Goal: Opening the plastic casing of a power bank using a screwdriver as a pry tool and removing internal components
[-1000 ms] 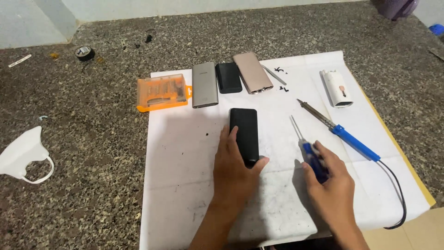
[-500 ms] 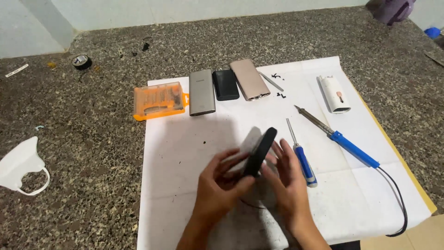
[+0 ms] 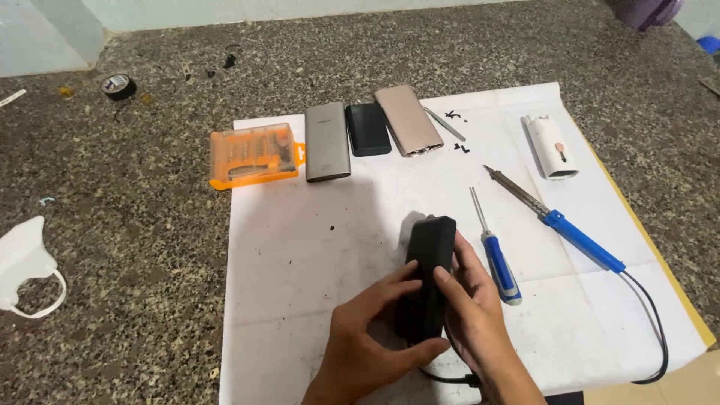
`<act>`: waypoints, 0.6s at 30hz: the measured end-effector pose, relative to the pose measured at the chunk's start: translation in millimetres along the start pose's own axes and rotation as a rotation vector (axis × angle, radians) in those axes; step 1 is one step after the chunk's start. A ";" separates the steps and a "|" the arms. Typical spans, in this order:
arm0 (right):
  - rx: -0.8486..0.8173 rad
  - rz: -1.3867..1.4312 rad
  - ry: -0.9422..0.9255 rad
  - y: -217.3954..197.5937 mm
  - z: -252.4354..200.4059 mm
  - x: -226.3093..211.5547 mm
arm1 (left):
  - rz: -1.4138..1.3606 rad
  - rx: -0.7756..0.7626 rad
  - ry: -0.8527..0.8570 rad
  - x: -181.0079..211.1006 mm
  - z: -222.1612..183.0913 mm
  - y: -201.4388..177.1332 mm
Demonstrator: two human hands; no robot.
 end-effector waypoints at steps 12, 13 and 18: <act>0.175 -0.029 0.155 12.6 -19.6 -17.1 | 0.131 -0.112 0.256 2.3 -14.6 17.9; 0.174 -0.031 0.156 14.1 -19.9 -17.2 | 0.131 -0.110 0.255 2.8 -14.5 16.7; 0.256 -0.042 0.156 7.5 -19.8 -15.6 | 0.146 -0.088 0.249 2.7 -14.4 15.1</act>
Point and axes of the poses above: each hand's wrist, its own z-axis towards the middle knuckle, its own y-axis out of the palm, x = y × z, the point moved 8 cm from there along z, towards the middle knuckle, and after that the axes turned 7 degrees about x, right-handed, at the moved point
